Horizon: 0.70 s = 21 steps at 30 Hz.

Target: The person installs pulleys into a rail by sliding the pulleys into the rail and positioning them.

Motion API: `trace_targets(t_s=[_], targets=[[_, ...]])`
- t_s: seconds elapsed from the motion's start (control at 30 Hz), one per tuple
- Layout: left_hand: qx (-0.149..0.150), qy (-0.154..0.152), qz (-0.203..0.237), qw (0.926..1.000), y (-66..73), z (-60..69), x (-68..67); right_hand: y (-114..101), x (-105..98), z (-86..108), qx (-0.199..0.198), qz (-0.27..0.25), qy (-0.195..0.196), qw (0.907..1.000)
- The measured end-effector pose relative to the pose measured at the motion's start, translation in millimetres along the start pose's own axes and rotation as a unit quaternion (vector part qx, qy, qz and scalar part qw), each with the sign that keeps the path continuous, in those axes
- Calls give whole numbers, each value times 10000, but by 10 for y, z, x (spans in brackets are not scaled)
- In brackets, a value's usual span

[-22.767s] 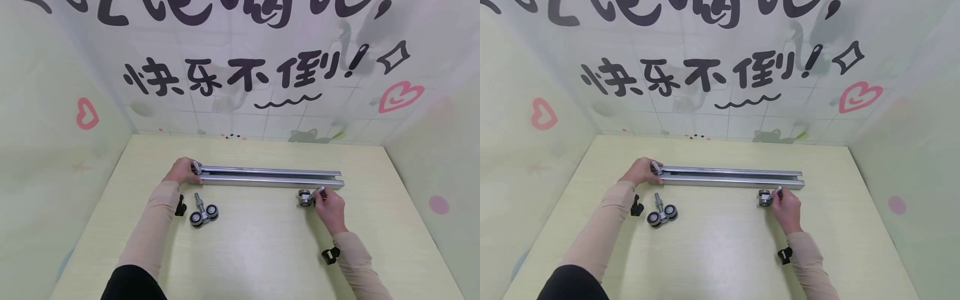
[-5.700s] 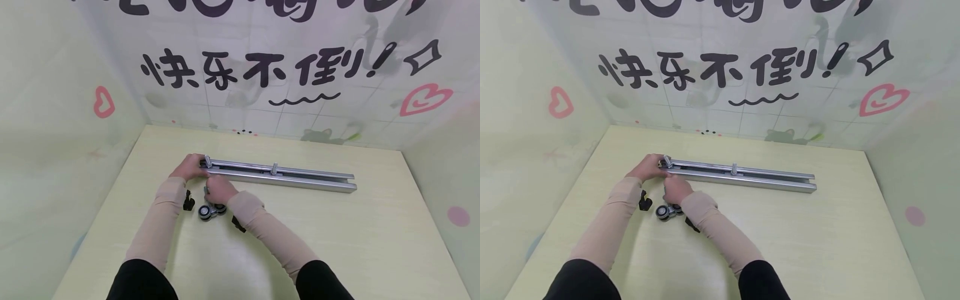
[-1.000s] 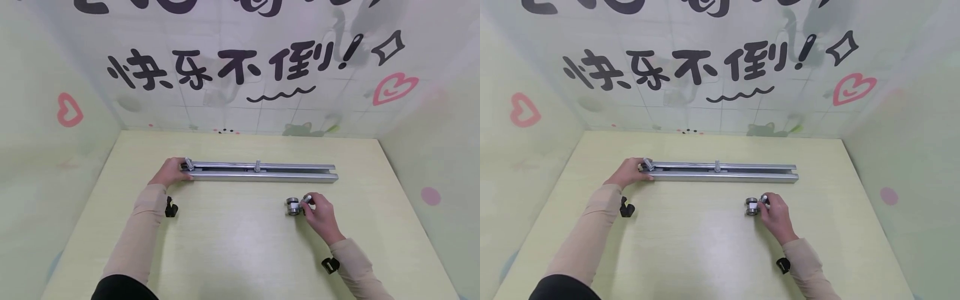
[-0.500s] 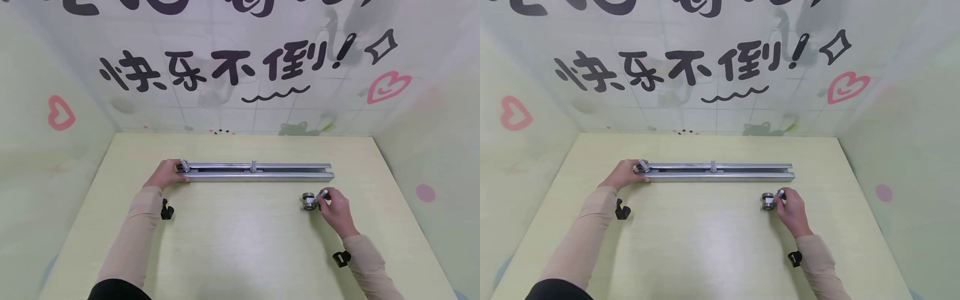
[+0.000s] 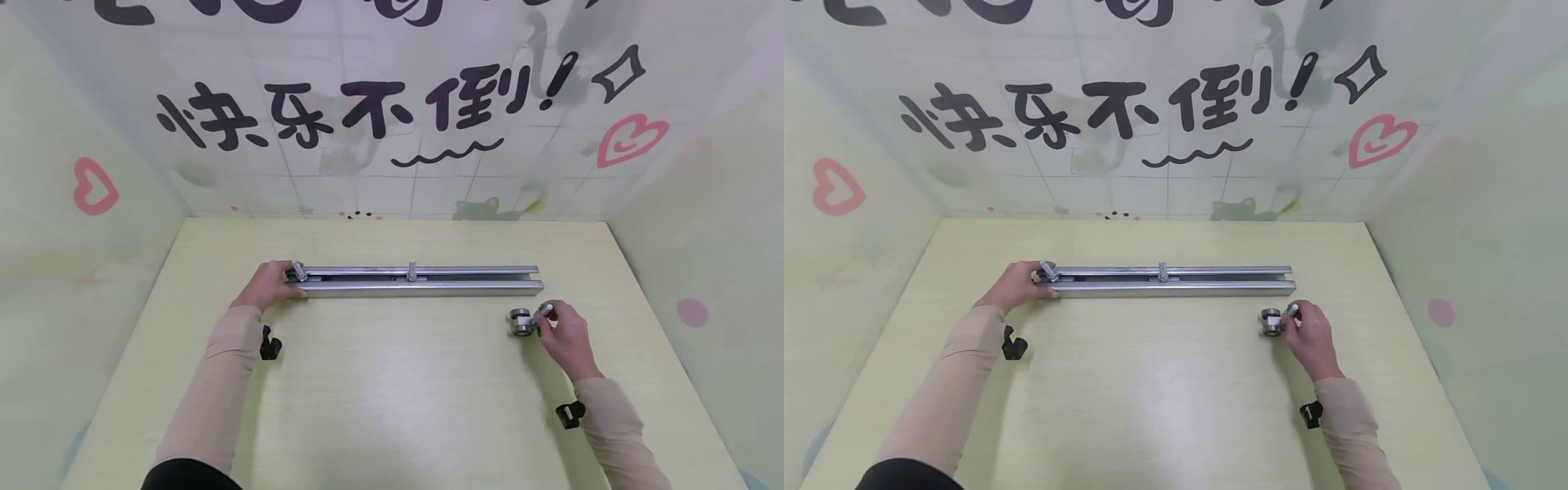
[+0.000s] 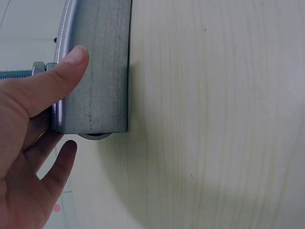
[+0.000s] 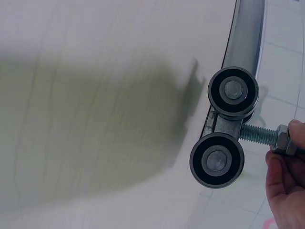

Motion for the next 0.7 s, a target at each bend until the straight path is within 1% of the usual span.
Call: trace_targets(t_s=[0.23, 0.43, 0.7], targets=[[-2, 7, -23, 10000, 9, 0, 2, 128, -75, -36, 264, 49, -74, 9996], [-58, -27, -34, 10000, 8, 9, 4, 228, -118, -59, 313, 104, -93, 9994], [-3, -2, -83, 10000, 19, -9, 14, 341, -151, -73, 582, 220, -199, 9979]])
Point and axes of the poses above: each hand's wrist, its own z-axis away from the middle knuckle, its own x-axis out of the palm, y = z × x, the point moved 5 cm from there along -z, towards the middle knuckle, and after that the axes turned 1 degree about z, right-handed, at the moved point
